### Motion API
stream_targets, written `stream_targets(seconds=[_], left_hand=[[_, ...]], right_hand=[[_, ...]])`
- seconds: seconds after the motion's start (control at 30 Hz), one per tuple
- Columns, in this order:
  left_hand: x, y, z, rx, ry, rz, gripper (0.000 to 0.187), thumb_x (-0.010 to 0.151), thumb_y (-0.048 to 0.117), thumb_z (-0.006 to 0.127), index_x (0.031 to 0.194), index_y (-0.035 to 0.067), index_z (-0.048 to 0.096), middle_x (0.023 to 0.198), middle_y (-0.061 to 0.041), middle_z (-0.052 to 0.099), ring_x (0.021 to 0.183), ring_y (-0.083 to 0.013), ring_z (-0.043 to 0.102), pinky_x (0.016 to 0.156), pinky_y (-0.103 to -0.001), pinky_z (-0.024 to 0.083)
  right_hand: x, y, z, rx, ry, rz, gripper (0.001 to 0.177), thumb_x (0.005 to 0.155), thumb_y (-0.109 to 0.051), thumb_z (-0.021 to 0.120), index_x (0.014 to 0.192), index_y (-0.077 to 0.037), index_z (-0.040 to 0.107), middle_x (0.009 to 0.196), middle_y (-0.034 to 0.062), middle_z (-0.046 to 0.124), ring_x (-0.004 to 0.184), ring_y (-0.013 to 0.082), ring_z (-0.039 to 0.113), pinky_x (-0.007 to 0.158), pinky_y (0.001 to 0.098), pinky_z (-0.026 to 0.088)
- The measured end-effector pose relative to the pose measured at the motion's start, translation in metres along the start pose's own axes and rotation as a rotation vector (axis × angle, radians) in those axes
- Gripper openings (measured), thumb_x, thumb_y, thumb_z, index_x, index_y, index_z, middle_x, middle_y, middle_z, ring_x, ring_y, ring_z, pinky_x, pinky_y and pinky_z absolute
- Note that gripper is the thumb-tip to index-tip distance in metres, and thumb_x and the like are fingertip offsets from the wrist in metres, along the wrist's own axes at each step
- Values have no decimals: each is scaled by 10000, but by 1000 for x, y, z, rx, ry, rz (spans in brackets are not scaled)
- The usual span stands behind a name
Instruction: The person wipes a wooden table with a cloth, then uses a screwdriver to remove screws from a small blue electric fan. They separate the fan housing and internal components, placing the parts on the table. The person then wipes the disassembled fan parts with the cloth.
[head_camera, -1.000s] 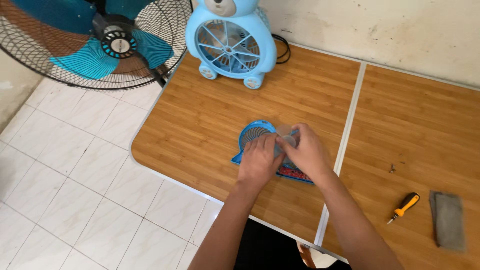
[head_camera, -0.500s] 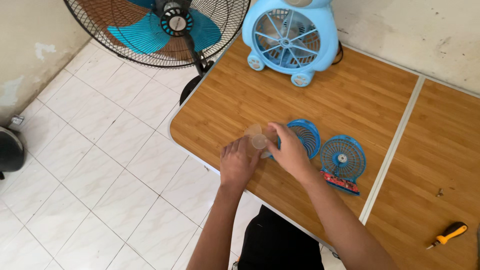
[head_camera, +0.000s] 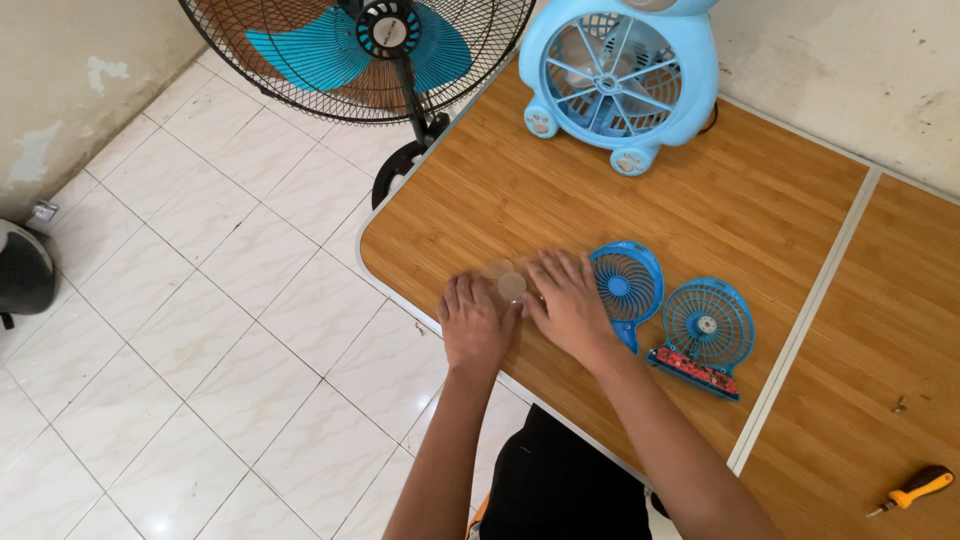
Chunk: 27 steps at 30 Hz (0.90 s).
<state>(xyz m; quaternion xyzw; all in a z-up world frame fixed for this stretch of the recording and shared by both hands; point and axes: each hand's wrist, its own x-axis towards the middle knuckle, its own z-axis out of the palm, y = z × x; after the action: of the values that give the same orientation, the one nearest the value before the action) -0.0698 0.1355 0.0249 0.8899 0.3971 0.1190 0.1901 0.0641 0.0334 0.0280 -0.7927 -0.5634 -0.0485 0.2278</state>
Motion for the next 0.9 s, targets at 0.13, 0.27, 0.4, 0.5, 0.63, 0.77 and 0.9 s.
stream_targets(seconds=[0.13, 0.27, 0.4, 0.5, 0.63, 0.77, 0.9], left_hand=[[-12, 17, -9, 47, 34, 177, 837, 825, 344, 745, 1496, -11, 392, 1544, -287, 340, 1472, -434, 270, 1170, -576, 258], [-29, 43, -6, 36, -21, 485, 801, 802, 309, 730, 1505, 84, 420, 1552, -267, 350, 1466, -430, 296, 1178, -593, 252], [-45, 66, 11, -13, -33, 614, 663, 872, 264, 681, 1484, 105, 484, 1552, -260, 395, 1479, -430, 337, 1213, -568, 271], [-51, 75, 24, 41, -35, 668, 566, 825, 254, 681, 1358, 92, 577, 1521, -270, 443, 1434, -432, 377, 1175, -570, 281], [-60, 78, 32, 56, 43, 705, 468, 844, 239, 681, 1266, 46, 625, 1429, -263, 531, 1375, -414, 457, 1168, -560, 322], [-67, 78, 33, 43, 76, 694, 360, 868, 226, 680, 1176, 45, 639, 1341, -240, 584, 1309, -399, 514, 1159, -558, 343], [-66, 80, 32, 56, 60, 675, 357, 814, 233, 690, 1106, 37, 633, 1304, -239, 598, 1288, -396, 527, 1145, -553, 345]], right_hand=[[-20, 13, -29, -81, 60, 115, 554, 902, -350, 691, 1325, -5, 594, 1413, 254, 545, 1382, 423, 435, 1178, 604, 269], [-51, 22, -55, -122, 75, 216, 560, 872, -385, 716, 1295, -28, 630, 1402, 237, 549, 1365, 414, 450, 1171, 602, 291], [-77, 26, -66, -229, 50, 280, 569, 860, -418, 718, 1302, -67, 649, 1415, 232, 535, 1367, 428, 435, 1162, 625, 293], [-99, 27, -70, -264, 42, 343, 586, 861, -455, 707, 1318, -94, 647, 1445, 239, 503, 1374, 441, 417, 1145, 651, 279], [-126, 32, -79, -272, 53, 441, 665, 883, -525, 658, 1370, -75, 611, 1496, 261, 442, 1392, 449, 399, 1170, 647, 260], [-144, 38, -85, -285, -43, 530, 682, 882, -587, 610, 1374, -115, 598, 1528, 246, 398, 1394, 450, 371, 1154, 654, 225], [-149, 37, -83, -269, -60, 531, 670, 914, -580, 579, 1394, -111, 589, 1555, 245, 382, 1407, 440, 372, 1171, 638, 218]])
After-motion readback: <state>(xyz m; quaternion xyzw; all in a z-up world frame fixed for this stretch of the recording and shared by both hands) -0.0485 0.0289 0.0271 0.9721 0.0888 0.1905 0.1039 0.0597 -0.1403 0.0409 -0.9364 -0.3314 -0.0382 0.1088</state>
